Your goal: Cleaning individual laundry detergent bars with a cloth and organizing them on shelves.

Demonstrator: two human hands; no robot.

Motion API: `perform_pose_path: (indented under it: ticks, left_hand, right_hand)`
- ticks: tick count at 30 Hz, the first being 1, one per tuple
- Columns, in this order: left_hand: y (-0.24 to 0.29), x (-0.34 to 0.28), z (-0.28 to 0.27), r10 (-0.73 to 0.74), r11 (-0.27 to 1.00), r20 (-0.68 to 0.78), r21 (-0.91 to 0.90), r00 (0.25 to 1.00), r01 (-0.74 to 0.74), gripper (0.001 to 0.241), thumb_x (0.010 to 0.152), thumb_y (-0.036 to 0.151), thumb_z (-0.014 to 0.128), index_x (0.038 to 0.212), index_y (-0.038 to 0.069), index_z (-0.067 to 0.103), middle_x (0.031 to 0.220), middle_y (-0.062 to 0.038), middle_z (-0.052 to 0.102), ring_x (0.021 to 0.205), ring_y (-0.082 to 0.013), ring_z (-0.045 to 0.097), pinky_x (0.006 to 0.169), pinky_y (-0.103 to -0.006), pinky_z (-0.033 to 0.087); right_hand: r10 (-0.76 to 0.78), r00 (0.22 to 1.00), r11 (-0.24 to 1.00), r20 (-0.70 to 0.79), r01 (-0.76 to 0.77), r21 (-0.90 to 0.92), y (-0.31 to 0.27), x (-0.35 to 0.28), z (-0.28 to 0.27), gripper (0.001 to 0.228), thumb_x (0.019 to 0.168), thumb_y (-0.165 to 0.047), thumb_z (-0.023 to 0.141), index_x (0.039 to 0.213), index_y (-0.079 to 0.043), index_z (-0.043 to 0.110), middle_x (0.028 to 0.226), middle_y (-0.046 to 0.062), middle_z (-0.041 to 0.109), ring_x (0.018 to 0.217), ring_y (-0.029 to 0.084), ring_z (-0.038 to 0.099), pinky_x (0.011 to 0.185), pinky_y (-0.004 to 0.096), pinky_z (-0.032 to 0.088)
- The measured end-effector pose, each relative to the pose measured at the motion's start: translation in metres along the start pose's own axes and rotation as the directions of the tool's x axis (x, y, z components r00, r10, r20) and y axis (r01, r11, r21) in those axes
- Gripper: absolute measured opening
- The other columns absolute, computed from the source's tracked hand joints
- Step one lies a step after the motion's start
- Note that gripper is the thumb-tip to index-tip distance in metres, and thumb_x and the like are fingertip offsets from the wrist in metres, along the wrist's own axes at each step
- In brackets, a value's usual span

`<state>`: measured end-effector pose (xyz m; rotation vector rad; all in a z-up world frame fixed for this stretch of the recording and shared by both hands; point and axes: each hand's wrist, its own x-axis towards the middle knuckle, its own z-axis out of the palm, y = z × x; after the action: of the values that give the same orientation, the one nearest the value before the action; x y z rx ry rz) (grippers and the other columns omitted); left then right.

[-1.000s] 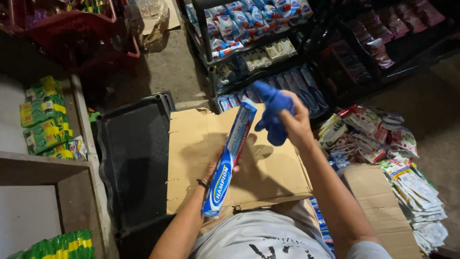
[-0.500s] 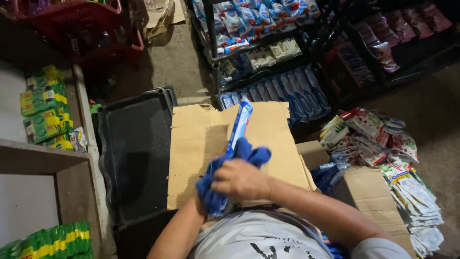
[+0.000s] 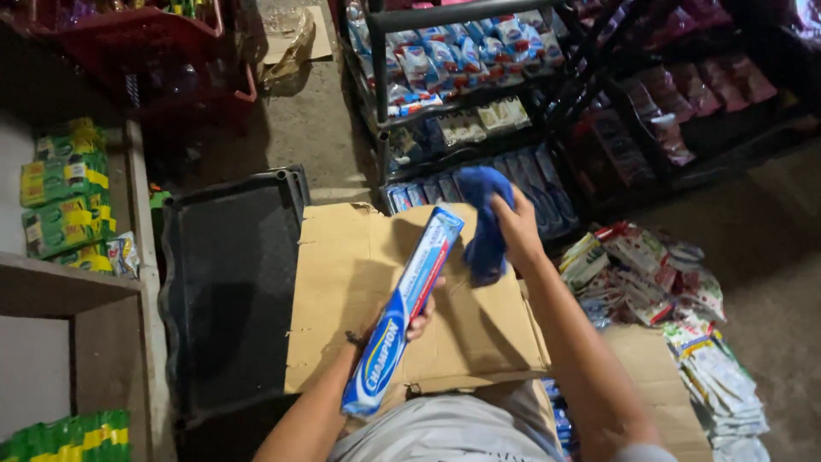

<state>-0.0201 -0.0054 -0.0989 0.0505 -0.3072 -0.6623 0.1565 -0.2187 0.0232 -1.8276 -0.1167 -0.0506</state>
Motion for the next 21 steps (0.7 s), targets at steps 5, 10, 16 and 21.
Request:
perform_pose_path:
  ticks: [5,10,16,21]
  left_hand:
    - [0.002,0.001,-0.019,-0.018,0.999,0.200,-0.028,0.980,0.024,0.107,0.093,0.042,0.073,0.165,0.005,0.003,0.100,-0.035,0.055,0.072,-0.0464,0.066,0.059,-0.0516,0.061]
    - [0.019,0.015,0.041,-0.029,1.000,0.198,-0.002,0.980,0.030,0.088,0.095,0.035,0.073,0.154,-0.010,0.026,0.092,-0.035,0.060,0.077,-0.0475,0.070,0.063,-0.0492,0.062]
    - [0.004,0.003,0.036,0.045,0.998,0.097,0.048,0.994,-0.050,0.095,0.099,0.047,0.060,0.164,0.001,0.008,0.091,-0.031,0.059,0.074,-0.0423,0.071,0.063,-0.0468,0.064]
    - [0.007,0.012,0.053,0.094,0.978,0.141,0.174,0.985,-0.118,0.088,0.100,0.047,0.062,0.161,-0.003,0.023,0.089,-0.025,0.062,0.072,-0.0330,0.072,0.061,-0.0400,0.064]
  right_hand:
    - [0.678,0.625,0.371,0.388,-0.746,0.553,0.065,-0.029,-0.007,0.052,0.089,-0.062,0.071,0.121,-0.021,0.074,0.117,0.012,0.075,0.107,0.032,0.071,0.102,0.045,0.053]
    - [0.646,0.636,0.354,0.423,-0.740,0.572,0.049,-0.062,0.005,0.035,0.084,-0.045,0.081,0.106,-0.018,0.077,0.107,0.011,0.077,0.101,0.030,0.074,0.098,0.047,0.057]
    - [0.582,0.721,0.393,0.376,-0.654,0.646,0.046,-0.074,0.004,0.028,0.087,-0.032,0.082,0.109,-0.019,0.075,0.107,0.011,0.077,0.101,0.029,0.074,0.098,0.049,0.057]
    - [0.567,0.731,0.423,0.379,-0.654,0.627,0.068,-0.065,0.002,0.026,0.092,-0.034,0.078,0.116,-0.024,0.075,0.110,0.006,0.077,0.104,0.026,0.073,0.103,0.049,0.054]
